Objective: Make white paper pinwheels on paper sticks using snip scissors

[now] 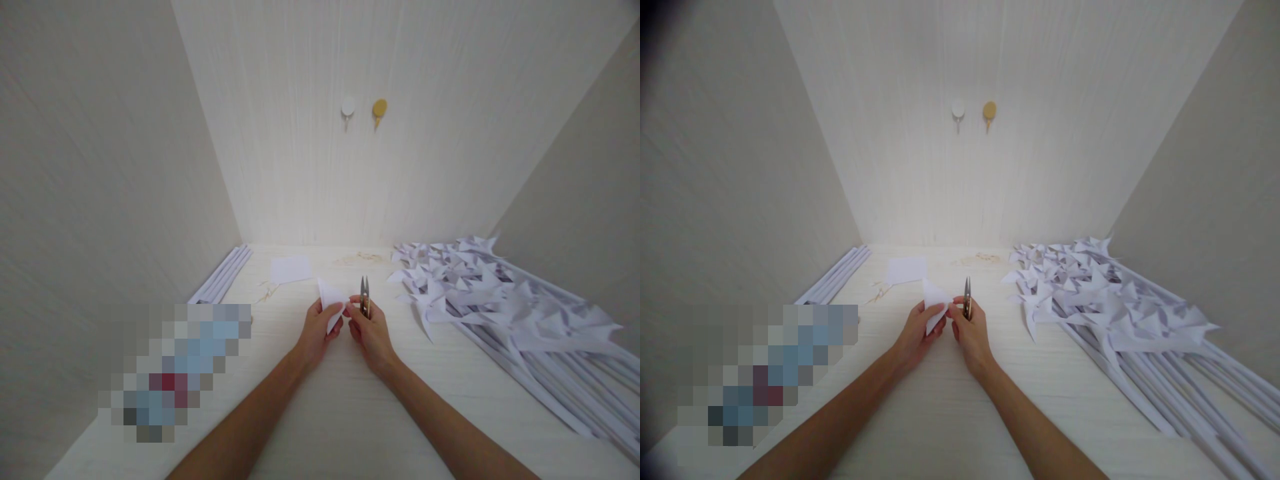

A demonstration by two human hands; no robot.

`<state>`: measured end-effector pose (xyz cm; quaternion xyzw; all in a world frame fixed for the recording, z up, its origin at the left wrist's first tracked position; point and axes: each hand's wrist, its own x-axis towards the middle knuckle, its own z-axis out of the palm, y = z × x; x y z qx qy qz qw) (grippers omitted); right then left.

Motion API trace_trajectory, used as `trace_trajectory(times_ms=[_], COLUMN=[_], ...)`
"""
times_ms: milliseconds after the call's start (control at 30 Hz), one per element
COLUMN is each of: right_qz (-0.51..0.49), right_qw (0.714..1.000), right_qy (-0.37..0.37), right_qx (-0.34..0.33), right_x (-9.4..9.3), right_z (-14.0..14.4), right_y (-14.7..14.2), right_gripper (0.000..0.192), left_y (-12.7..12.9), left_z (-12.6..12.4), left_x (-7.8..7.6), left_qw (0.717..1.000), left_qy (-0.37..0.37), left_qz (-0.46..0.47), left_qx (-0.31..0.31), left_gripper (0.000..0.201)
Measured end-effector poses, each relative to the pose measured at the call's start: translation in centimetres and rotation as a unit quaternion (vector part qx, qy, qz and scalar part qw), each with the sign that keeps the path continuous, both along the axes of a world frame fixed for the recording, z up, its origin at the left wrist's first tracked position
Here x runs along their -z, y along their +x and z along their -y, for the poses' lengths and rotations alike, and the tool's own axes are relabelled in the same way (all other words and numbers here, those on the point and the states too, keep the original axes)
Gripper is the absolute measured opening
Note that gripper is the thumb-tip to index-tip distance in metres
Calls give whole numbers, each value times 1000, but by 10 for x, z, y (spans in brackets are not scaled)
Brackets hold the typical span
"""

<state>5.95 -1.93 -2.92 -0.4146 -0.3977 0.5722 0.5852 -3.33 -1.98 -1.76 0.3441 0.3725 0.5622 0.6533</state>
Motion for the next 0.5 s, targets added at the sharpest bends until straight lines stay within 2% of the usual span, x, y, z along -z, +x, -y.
trace_trajectory(times_ms=[167, 267, 400, 500], right_qz=[-21, -15, 24, -22], right_qw=[1000, 1000, 999, 998], right_qy=[3, 13, 44, 26], right_qx=[-2, 0, 21, 62], right_x=[-1, 0, 1, 0], right_z=[1, 1, -1, -2], right_y=[1, 2, 2, 3], right_gripper=[24, 24, 24, 29], left_y=[-2, -3, -2, -1], left_z=[-1, -3, -4, -3], left_x=[-1, 0, 4, 6], left_qw=[998, 997, 998, 998], left_qy=[-31, -28, -19, 5], left_qz=[55, 66, 32, -11], left_qx=[32, 43, 43, 54], left_gripper=[40, 43, 38, 38])
